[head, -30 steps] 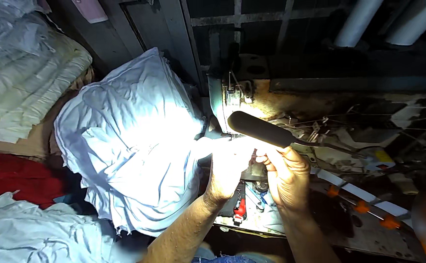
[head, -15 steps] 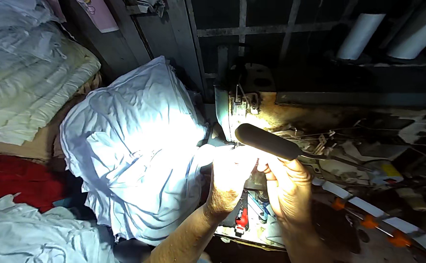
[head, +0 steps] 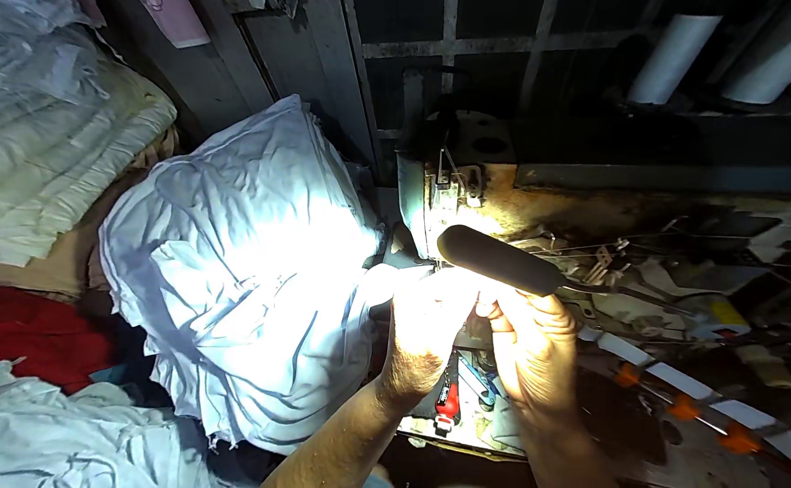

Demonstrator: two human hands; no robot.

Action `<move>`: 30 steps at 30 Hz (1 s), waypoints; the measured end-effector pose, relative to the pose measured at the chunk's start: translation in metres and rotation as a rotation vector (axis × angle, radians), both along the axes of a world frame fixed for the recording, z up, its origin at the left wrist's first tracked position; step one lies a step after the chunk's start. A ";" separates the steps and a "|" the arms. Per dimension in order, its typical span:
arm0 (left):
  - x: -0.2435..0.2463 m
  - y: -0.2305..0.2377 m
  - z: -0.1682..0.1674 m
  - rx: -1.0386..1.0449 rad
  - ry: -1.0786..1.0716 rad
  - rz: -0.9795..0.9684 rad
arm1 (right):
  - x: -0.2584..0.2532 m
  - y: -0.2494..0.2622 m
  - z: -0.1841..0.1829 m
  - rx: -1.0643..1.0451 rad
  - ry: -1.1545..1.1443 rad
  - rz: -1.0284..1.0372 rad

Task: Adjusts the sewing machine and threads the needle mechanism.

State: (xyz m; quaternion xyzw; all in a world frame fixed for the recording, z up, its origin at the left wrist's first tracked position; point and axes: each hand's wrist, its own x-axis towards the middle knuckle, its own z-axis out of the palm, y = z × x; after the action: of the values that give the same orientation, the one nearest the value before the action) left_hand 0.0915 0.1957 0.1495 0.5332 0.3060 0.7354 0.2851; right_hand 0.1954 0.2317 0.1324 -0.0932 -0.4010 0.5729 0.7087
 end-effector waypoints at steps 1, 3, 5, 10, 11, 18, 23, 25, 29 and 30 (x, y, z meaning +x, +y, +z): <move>0.000 0.000 0.000 -0.002 0.005 0.006 | 0.000 0.000 0.000 0.004 0.004 0.005; 0.000 0.000 0.000 0.001 0.014 0.018 | -0.001 0.000 0.000 0.001 0.005 0.005; -0.001 0.000 0.000 0.002 0.009 0.016 | -0.001 0.000 0.000 -0.011 0.002 0.000; -0.003 0.001 -0.002 -0.022 0.008 0.011 | -0.002 0.001 -0.001 -0.012 0.015 0.019; -0.003 0.001 -0.003 -0.026 0.004 0.011 | -0.002 0.001 -0.001 -0.015 0.020 0.025; -0.006 0.002 -0.006 -0.064 -0.076 -0.048 | -0.003 0.002 -0.001 -0.024 0.035 0.039; -0.007 0.001 -0.007 -0.127 -0.181 -0.109 | -0.005 0.001 -0.001 -0.052 0.038 0.039; -0.007 0.001 -0.006 -0.127 -0.197 -0.125 | -0.005 0.001 0.000 -0.058 0.037 0.041; -0.008 0.002 -0.006 -0.128 -0.190 -0.146 | -0.005 0.002 0.000 -0.062 0.044 0.050; -0.008 0.001 -0.006 -0.127 -0.188 -0.149 | -0.005 0.002 0.000 -0.062 0.045 0.053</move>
State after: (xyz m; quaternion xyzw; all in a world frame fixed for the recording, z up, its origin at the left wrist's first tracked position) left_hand 0.0835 0.1972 0.1431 0.4641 0.2833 0.7381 0.3995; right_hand 0.1907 0.2334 0.1325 -0.0914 -0.3693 0.6058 0.6988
